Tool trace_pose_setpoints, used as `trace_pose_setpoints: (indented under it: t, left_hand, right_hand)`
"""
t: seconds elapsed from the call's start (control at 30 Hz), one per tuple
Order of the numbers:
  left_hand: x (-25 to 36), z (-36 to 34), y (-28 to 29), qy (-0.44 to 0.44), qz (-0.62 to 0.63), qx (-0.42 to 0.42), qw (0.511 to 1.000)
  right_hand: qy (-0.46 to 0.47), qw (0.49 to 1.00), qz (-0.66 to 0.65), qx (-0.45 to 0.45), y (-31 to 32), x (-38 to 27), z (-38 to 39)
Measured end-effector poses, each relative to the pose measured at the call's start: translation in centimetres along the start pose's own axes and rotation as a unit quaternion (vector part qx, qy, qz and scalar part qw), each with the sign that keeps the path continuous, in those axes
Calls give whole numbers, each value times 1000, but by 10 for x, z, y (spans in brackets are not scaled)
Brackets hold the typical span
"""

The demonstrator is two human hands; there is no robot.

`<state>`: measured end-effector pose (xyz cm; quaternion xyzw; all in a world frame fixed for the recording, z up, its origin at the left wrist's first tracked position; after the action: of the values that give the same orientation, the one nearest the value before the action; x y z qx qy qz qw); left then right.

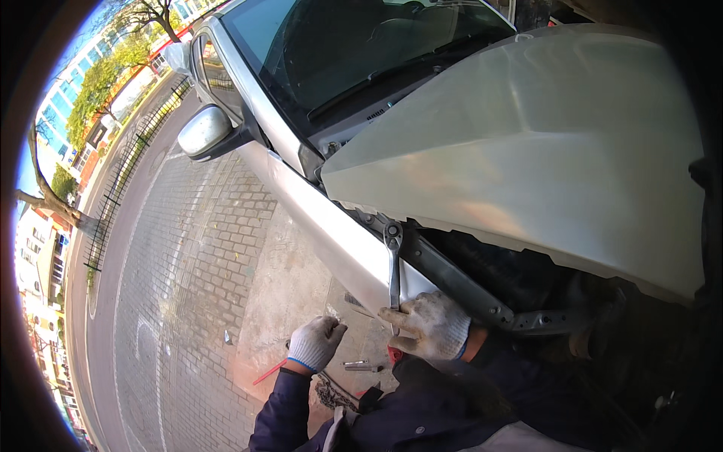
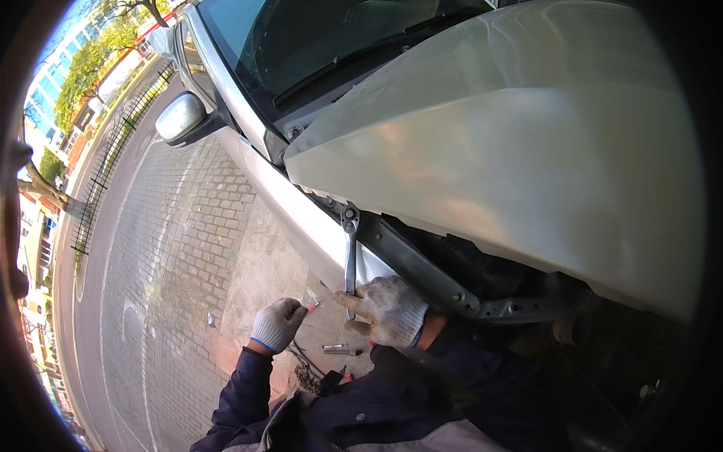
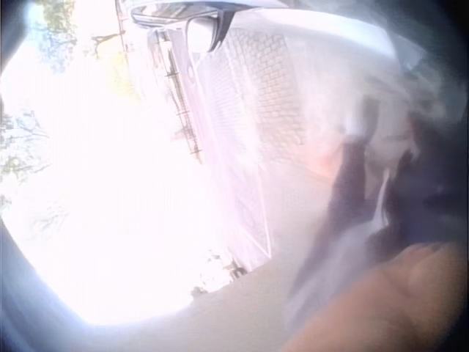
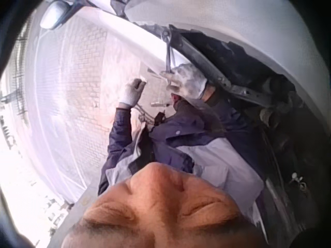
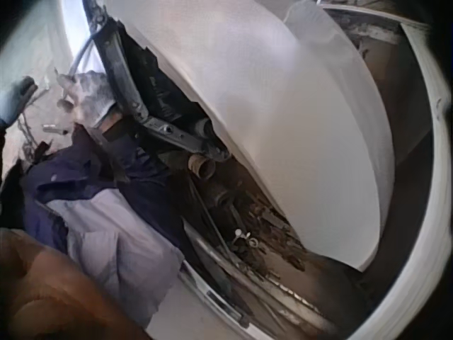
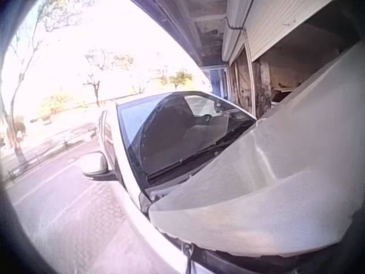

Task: The person uses a hammer to tap and align the front edge of a car hood, then closes and reopens it to check fit. They later use a wrench to tighten bolts on the hood hinge area.

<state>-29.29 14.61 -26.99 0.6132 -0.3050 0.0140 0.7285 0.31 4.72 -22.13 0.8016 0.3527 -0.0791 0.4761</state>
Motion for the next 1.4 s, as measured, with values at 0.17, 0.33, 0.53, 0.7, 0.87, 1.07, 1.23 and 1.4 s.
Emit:
trace_pose_setpoints:
  t: [0.17,0.33,0.53,0.7,0.87,1.07,1.23,1.4]
  left_hand:
    - [6,-70,45,-71,90,109,987]
    - [9,-128,58,-116,127,168,971]
    - [30,-222,67,-260,194,248,913]
    - [41,-278,61,-335,263,246,871]
    - [24,-322,55,-424,220,252,841]
    - [3,-346,34,-418,206,238,852]
    - [0,-343,32,-411,203,230,859]
    - [5,-341,35,-418,211,242,850]
  right_hand:
    - [-87,993,20,81,-38,-23,-17]
    - [-217,961,37,166,-74,-52,-27]
    - [-381,886,-160,209,-133,-53,-65]
    - [-493,753,-310,306,-194,-29,-137]
    - [-480,661,-386,427,-224,8,-188]
    - [-496,718,-247,422,-226,-35,-137]
    - [-542,713,-116,430,-150,-90,-32]
    - [-599,669,55,436,-57,-62,25]
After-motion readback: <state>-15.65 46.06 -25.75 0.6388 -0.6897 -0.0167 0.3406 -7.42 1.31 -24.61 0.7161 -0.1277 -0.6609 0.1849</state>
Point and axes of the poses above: each hand's wrist, its own z-axis away from the middle knuckle, its own y-axis out of the back of the hand, x = y × z, the point moved 2 cm from there along -z, towards the middle knuckle, and after that the axes turned 10 degrees about x, right-handed, at the moved point
